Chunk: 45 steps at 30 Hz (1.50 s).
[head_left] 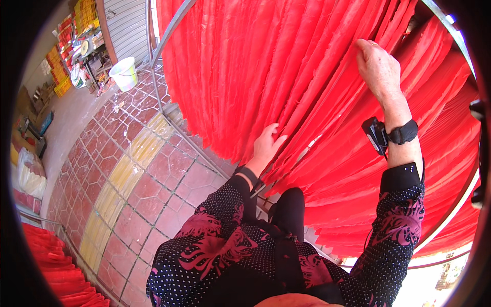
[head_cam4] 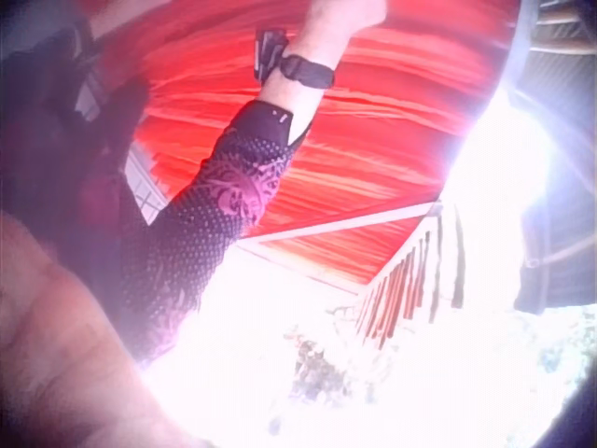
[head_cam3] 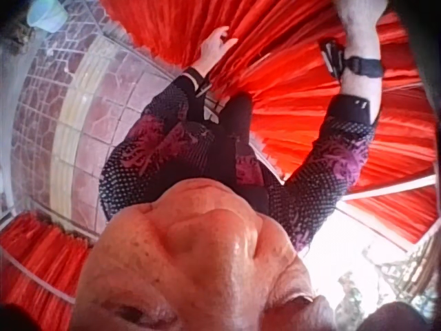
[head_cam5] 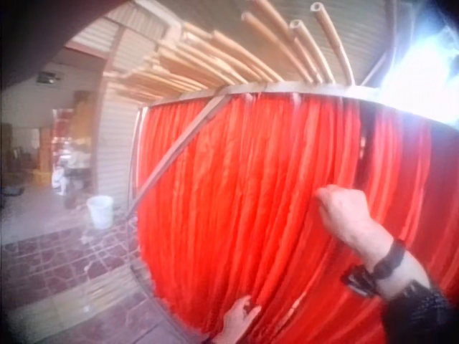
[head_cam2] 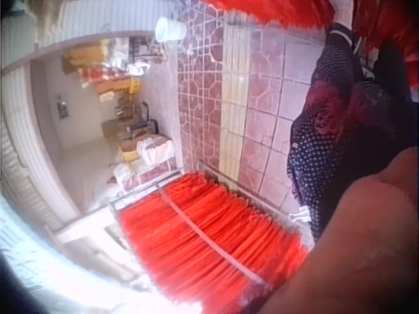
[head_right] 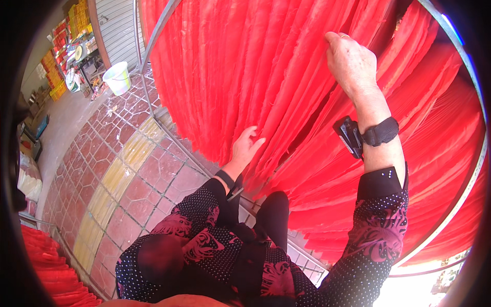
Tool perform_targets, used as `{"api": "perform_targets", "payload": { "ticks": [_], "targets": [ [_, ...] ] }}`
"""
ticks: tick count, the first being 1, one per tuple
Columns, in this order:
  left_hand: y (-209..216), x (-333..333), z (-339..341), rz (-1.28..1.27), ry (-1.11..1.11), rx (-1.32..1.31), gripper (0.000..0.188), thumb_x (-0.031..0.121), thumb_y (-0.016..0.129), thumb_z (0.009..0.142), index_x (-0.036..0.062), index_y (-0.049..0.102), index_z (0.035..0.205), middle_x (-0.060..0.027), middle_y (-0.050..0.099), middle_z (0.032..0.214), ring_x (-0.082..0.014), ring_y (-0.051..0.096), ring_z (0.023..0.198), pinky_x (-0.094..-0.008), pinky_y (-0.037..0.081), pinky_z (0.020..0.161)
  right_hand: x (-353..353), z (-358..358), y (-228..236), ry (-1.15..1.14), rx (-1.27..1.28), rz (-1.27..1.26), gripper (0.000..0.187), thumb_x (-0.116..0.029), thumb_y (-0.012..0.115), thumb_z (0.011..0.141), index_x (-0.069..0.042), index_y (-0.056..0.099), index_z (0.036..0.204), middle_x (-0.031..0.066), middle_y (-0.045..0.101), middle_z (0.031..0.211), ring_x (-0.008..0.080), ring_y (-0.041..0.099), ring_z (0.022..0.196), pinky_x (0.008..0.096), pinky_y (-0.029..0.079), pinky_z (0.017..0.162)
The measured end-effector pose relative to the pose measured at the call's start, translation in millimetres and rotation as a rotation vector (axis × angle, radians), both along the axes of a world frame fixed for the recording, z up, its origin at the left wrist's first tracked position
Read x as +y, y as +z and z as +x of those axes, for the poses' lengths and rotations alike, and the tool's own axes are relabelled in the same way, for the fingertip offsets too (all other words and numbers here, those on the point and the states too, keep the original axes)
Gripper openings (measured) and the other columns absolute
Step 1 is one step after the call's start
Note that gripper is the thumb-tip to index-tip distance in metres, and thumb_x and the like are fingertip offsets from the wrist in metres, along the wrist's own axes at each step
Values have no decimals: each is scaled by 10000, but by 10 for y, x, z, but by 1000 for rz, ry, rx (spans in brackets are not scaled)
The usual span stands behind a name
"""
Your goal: The person uses both hands to fold and align a large red fabric sheet along a metal frame. They repeatedly pinch and smooth the fabric to create pleats and secure it to the frame, working methodically along the length of the structure.
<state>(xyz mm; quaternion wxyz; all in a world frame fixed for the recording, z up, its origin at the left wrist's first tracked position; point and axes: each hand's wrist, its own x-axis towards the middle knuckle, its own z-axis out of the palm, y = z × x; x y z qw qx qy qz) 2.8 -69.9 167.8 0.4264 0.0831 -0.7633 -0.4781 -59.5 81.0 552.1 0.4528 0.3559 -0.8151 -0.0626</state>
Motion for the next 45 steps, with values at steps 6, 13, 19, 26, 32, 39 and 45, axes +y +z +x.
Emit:
{"api": "perform_targets", "payload": {
  "ticks": [6,13,19,26,32,39,45],
  "targets": [
    [203,133,-262,-95,62,-44,202,230,671,912,41,629,856,-146,625,686,-256,615,597,-378,480,590,89,24,-116,-46,-22,53,214,-123,590,907,-103,668,1105,119,703,998,306,707,877,415,591,733],
    [-73,50,-292,183,-26,-21,190,249,636,930,61,659,911,-155,651,719,-297,663,651,-383,494,595,440,69,-249,-60,-81,20,167,-111,598,894,-94,675,1041,114,695,992,314,705,843,417,589,697],
    [-24,162,-180,186,-53,-9,157,163,676,923,23,647,859,-59,594,654,-112,553,611,-287,460,579,505,31,-317,-33,-98,-16,165,-146,586,917,-110,672,1053,108,695,986,315,698,828,421,577,684],
    [77,383,-67,73,-74,-64,229,142,703,905,19,572,763,-48,520,592,-84,484,556,-283,429,534,414,3,-411,5,-121,-16,224,-302,553,976,-105,657,1005,117,705,875,303,703,805,413,577,660],
    [205,522,26,-231,-55,-7,218,197,693,882,61,585,749,-156,544,644,-332,560,582,-407,449,544,254,99,-496,26,-122,-101,405,-486,540,968,-95,645,955,132,700,755,298,714,728,418,580,600],
    [355,710,69,-464,-121,25,159,196,652,891,84,613,784,-99,606,712,-317,601,655,-409,451,616,178,64,-550,-19,-172,-113,376,-418,519,991,-56,579,910,157,688,785,341,690,757,456,570,647],
    [343,710,78,-395,-180,18,187,185,671,888,55,603,771,-117,599,696,-327,588,624,-398,448,590,358,-44,-619,71,-381,-261,318,-342,492,1012,-53,623,1001,186,699,891,395,673,883,500,557,759]
  ]
}}
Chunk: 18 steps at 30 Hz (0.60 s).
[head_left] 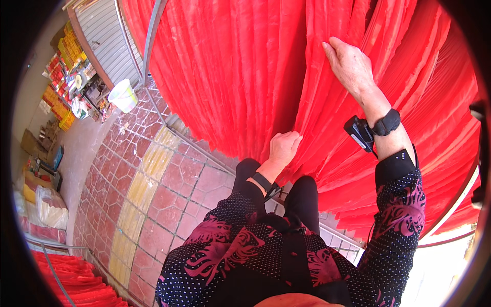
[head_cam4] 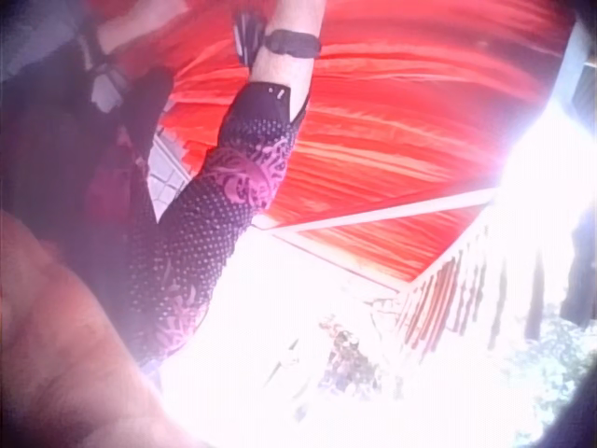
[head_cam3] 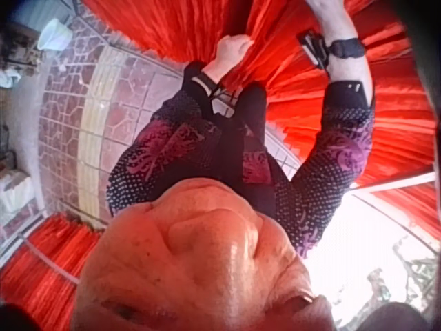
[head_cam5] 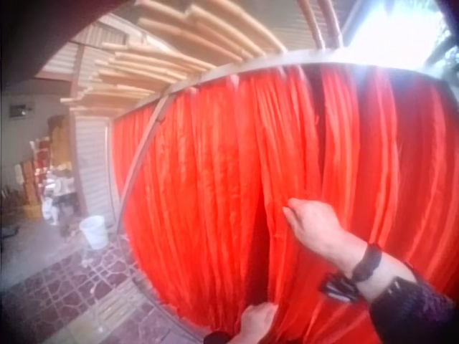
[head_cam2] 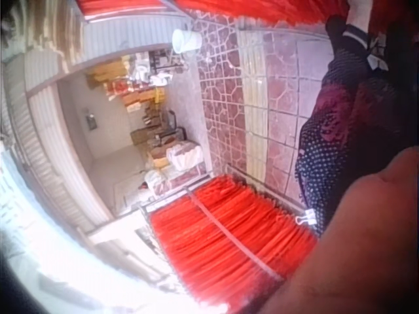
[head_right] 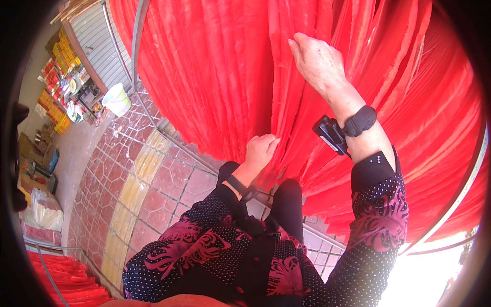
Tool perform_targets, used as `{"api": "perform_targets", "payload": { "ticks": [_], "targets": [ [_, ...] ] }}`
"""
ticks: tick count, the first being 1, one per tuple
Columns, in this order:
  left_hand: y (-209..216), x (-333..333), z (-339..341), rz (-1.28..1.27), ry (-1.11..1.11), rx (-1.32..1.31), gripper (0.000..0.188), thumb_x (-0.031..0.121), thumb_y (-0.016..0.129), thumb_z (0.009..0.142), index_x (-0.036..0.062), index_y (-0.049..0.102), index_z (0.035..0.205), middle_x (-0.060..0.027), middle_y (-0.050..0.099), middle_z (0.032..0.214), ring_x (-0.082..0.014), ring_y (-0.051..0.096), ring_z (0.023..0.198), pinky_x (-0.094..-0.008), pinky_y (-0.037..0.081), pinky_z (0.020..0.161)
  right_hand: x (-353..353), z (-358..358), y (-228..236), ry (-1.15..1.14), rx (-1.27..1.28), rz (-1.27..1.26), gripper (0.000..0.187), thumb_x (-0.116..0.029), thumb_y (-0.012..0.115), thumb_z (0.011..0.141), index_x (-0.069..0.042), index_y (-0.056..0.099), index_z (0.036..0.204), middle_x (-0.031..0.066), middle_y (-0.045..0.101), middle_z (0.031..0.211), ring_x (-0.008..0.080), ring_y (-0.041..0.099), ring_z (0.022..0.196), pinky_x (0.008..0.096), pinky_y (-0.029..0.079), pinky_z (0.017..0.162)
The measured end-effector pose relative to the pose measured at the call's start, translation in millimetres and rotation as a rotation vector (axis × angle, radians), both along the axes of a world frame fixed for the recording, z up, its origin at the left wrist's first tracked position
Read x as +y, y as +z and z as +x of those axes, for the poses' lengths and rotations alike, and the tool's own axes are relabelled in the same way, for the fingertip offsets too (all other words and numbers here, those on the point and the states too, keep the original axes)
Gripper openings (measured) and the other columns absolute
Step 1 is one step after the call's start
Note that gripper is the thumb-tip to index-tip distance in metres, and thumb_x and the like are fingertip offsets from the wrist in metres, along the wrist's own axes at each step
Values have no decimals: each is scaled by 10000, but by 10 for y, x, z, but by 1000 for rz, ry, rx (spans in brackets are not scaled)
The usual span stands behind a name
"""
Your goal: The person uses both hands to fold and align a large red fabric sheet along a metal frame. They repeatedly pinch and smooth the fabric to create pleats and secure it to the frame, working methodically along the length of the structure.
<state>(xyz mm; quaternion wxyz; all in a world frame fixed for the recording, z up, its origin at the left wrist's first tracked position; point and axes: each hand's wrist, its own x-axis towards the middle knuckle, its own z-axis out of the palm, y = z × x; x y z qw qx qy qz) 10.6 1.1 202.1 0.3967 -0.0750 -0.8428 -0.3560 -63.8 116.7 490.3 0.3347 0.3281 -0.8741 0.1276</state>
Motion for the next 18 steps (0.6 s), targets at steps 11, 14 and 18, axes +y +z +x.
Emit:
{"api": "perform_targets", "payload": {
  "ticks": [11,14,18],
  "targets": [
    [481,-209,-28,450,2,-32,195,133,763,854,25,704,1006,-18,638,799,-76,535,623,-238,448,578,234,-40,-63,133,-184,-229,364,-345,497,1020,-25,641,1118,237,677,964,427,646,949,482,538,791],
    [925,-267,-182,437,-18,174,337,220,792,831,38,681,1091,-48,630,837,-102,519,601,-259,442,553,236,-56,-53,153,-170,-206,359,-344,505,1016,-28,643,1114,239,676,969,424,645,962,479,538,798],
    [1485,-300,-400,535,-63,179,426,241,798,825,14,653,1155,-73,665,872,-108,554,644,-252,470,582,229,-64,-53,157,-156,-189,351,-340,506,1013,-36,647,1115,231,680,992,419,642,981,479,539,821]
  ]
}}
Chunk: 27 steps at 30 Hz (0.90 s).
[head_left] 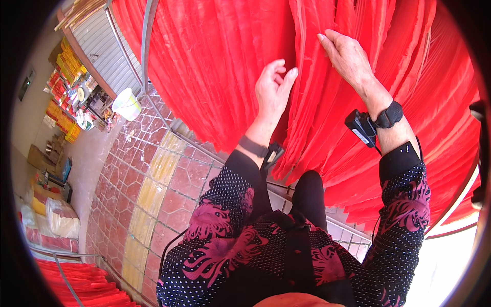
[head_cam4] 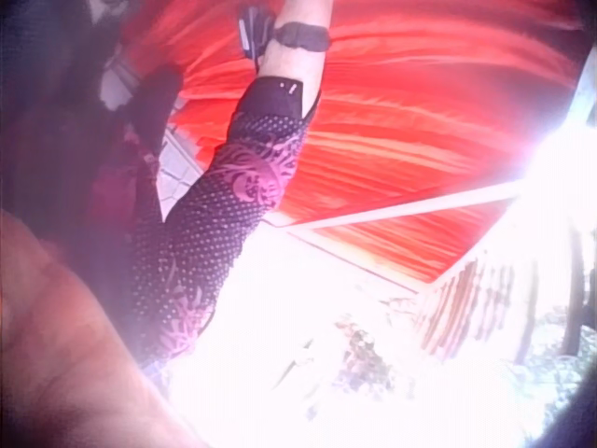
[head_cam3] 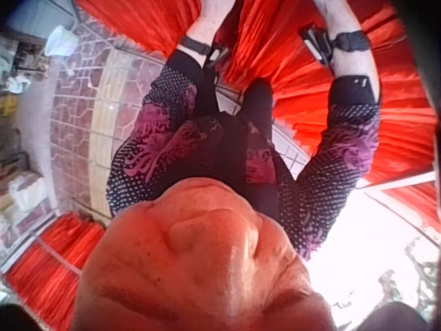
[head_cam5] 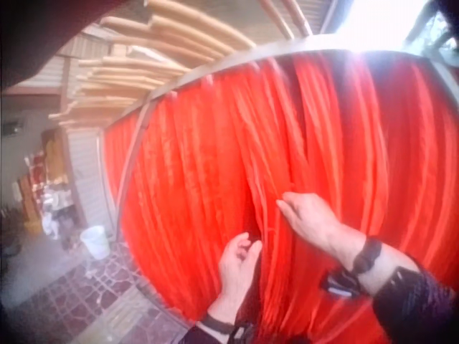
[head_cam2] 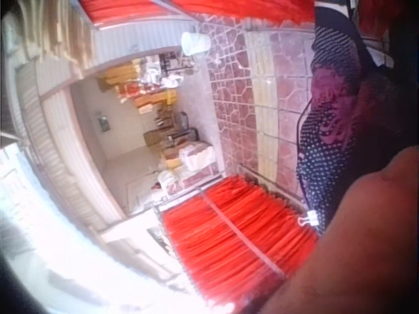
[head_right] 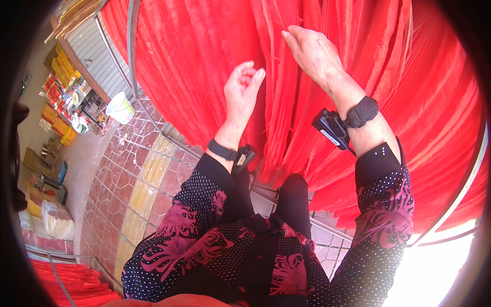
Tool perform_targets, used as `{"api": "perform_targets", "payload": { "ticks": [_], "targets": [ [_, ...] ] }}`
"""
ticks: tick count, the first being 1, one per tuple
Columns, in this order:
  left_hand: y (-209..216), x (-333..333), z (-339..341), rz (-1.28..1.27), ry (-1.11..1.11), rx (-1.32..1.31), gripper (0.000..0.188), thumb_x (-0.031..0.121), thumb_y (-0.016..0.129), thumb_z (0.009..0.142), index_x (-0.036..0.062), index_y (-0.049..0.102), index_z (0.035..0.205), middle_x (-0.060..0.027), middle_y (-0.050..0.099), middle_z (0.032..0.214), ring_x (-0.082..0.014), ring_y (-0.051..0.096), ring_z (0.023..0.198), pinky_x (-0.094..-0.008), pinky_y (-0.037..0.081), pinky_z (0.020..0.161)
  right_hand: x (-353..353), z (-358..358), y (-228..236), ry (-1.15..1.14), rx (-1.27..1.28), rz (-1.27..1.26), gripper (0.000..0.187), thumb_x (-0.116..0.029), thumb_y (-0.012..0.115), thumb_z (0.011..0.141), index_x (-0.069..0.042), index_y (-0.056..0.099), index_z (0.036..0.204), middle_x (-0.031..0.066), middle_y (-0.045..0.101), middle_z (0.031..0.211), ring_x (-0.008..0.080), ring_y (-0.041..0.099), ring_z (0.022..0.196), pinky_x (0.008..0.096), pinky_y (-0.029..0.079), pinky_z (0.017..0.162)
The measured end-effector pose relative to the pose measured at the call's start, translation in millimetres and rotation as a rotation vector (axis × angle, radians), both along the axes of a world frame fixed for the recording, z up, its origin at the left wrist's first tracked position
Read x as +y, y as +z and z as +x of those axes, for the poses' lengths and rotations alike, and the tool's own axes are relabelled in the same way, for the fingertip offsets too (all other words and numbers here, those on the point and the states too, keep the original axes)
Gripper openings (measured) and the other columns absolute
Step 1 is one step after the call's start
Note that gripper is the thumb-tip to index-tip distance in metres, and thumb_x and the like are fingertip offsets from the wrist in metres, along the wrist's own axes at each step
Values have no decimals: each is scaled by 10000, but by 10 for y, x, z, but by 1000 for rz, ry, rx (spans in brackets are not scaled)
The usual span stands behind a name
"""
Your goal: The person uses both hands to fold and align a large red fabric sheet along a metal frame. They repeatedly pinch and smooth the fabric to create pleats and secure it to the frame, working methodically along the length of the structure.
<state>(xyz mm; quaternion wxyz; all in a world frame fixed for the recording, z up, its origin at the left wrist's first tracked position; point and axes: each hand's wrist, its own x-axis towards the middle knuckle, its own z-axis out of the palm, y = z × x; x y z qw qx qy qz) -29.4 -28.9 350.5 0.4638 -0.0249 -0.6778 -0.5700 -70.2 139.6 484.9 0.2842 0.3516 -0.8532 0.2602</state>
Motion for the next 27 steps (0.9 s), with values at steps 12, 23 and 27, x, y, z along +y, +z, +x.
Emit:
{"api": "perform_targets", "payload": {
  "ticks": [12,23,27],
  "targets": [
    [279,-30,-279,38,-28,25,114,106,685,914,4,717,953,23,668,763,-40,576,688,-227,481,662,40,35,15,-20,-14,-10,339,-314,496,1017,-39,650,1142,221,679,1042,408,641,1001,476,535,858],
    [814,-100,-396,-61,-39,73,441,315,712,901,-95,646,1048,-125,689,816,-158,619,736,-330,502,660,38,-9,18,-16,-28,-14,323,-281,498,1015,-15,651,1116,229,681,1013,413,649,976,482,542,833],
    [1061,-136,-454,-152,4,85,340,267,690,901,-69,651,932,-182,661,733,-182,599,664,-377,480,634,46,18,29,-20,-31,-21,314,-274,493,1018,-17,648,1108,229,681,1006,414,650,968,487,541,828]
  ]
}}
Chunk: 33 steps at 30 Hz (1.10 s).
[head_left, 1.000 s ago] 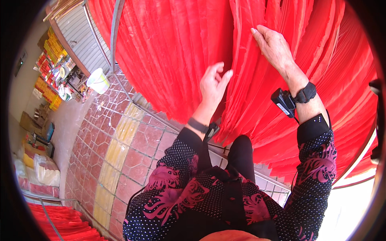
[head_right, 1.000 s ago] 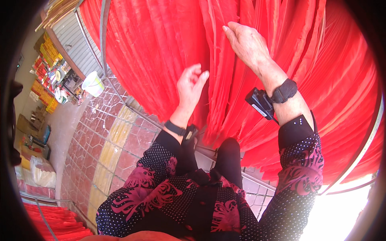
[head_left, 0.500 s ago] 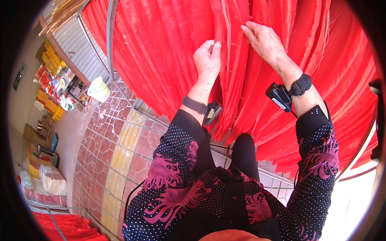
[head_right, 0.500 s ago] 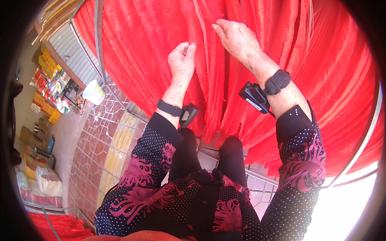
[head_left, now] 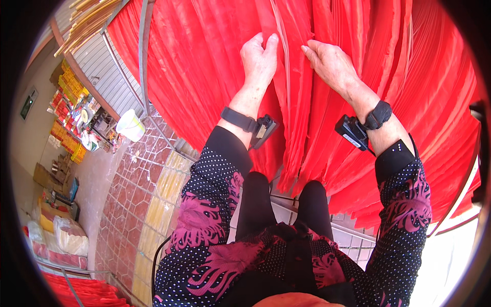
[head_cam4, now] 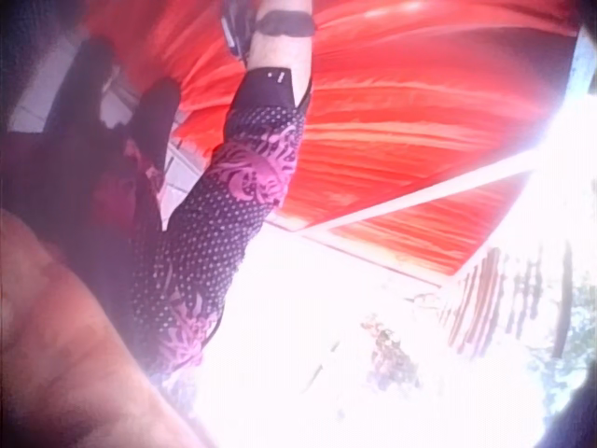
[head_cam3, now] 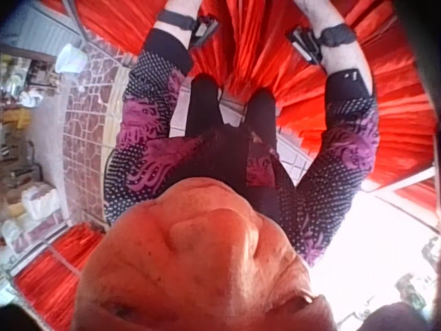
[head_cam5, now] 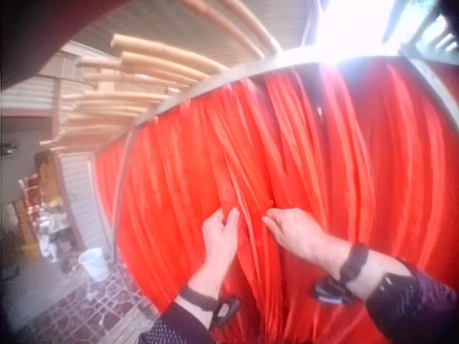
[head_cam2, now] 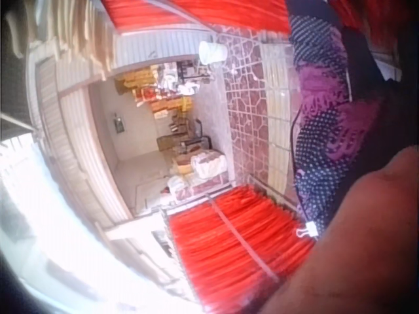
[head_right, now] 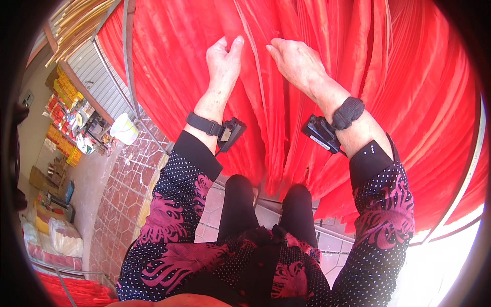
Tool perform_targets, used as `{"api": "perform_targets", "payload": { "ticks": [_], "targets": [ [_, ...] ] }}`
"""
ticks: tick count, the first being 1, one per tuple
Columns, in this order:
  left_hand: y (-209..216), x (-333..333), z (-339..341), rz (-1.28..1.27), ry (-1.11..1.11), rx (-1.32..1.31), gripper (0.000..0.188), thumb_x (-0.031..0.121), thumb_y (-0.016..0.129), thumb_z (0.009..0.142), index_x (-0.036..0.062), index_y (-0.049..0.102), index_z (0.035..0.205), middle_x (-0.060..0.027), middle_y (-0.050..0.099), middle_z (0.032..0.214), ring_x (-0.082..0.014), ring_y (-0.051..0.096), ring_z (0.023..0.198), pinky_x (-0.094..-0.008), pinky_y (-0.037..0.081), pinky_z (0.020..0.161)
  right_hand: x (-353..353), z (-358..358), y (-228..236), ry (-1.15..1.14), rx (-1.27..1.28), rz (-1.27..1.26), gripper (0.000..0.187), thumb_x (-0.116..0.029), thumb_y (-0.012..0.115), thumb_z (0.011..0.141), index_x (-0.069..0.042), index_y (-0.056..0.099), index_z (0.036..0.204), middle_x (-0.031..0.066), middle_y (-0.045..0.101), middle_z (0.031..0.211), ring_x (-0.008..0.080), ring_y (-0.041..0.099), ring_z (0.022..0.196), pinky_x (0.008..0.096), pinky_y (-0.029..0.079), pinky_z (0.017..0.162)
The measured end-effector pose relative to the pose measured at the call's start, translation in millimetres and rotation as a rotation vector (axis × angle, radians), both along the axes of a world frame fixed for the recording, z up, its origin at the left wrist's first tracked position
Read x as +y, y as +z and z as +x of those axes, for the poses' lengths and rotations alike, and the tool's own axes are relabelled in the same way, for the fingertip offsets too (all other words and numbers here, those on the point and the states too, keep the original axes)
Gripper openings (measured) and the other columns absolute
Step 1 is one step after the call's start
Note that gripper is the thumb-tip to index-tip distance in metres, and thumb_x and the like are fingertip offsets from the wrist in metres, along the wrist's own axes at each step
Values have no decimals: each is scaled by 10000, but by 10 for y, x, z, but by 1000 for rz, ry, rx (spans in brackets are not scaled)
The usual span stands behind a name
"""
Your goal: The person uses both hands to fold and align a large red fabric sheet along a metal frame. They repeatedly pinch and smooth the fabric to create pleats and secure it to the frame, working methodically along the length of the structure.
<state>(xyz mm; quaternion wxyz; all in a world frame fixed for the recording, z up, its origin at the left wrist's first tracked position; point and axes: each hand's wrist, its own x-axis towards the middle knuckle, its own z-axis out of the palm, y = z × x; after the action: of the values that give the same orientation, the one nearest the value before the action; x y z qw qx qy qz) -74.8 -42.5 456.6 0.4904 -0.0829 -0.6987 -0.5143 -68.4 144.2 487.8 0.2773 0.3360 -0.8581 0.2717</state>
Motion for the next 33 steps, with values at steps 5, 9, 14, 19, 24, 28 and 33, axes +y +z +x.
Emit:
{"api": "perform_targets", "payload": {
  "ticks": [5,9,14,19,24,28,33],
  "targets": [
    [47,-61,-72,-9,64,40,278,229,685,895,-42,681,957,-165,705,800,-190,643,718,-377,504,687,23,6,5,-2,-13,-12,308,-268,492,1016,-19,643,1117,225,682,1008,410,651,970,487,541,828],
    [108,-56,-86,51,29,1,282,218,680,901,-41,691,1011,-155,732,874,-185,678,798,-355,521,744,28,-10,13,17,-10,-18,292,-265,498,1010,-15,638,1070,235,674,980,429,639,954,498,531,810],
    [306,-58,-100,39,-93,-22,331,217,686,903,-55,681,1091,-177,732,934,-186,685,861,-352,524,773,42,-38,30,37,-37,-15,285,-269,508,1004,-10,626,1009,257,654,943,453,622,937,518,511,776],
    [410,-97,-140,68,-45,4,279,192,687,922,-19,692,1104,-27,714,946,-80,601,820,-283,500,733,74,-60,31,39,-67,-24,294,-274,514,1002,-1,622,1007,268,648,951,459,619,951,517,511,774],
    [508,-108,-57,117,-159,-32,276,204,682,926,-14,694,1096,-18,705,931,-76,595,819,-278,496,731,74,-64,36,29,-85,-24,295,-265,517,1002,12,619,1020,273,648,962,458,619,964,509,516,779],
    [641,-146,-85,19,-100,-13,280,215,681,930,-10,697,1096,-19,703,937,-69,592,821,-280,495,716,75,-60,39,21,-101,-25,300,-268,517,1003,15,618,1016,279,645,957,456,622,965,506,518,777],
    [661,-174,-203,48,-94,88,306,253,676,918,-32,693,1030,-109,721,880,-161,642,778,-346,507,695,87,-61,37,2,-67,-7,301,-272,522,1001,10,624,1020,276,647,955,452,624,969,500,519,778]
  ]
}}
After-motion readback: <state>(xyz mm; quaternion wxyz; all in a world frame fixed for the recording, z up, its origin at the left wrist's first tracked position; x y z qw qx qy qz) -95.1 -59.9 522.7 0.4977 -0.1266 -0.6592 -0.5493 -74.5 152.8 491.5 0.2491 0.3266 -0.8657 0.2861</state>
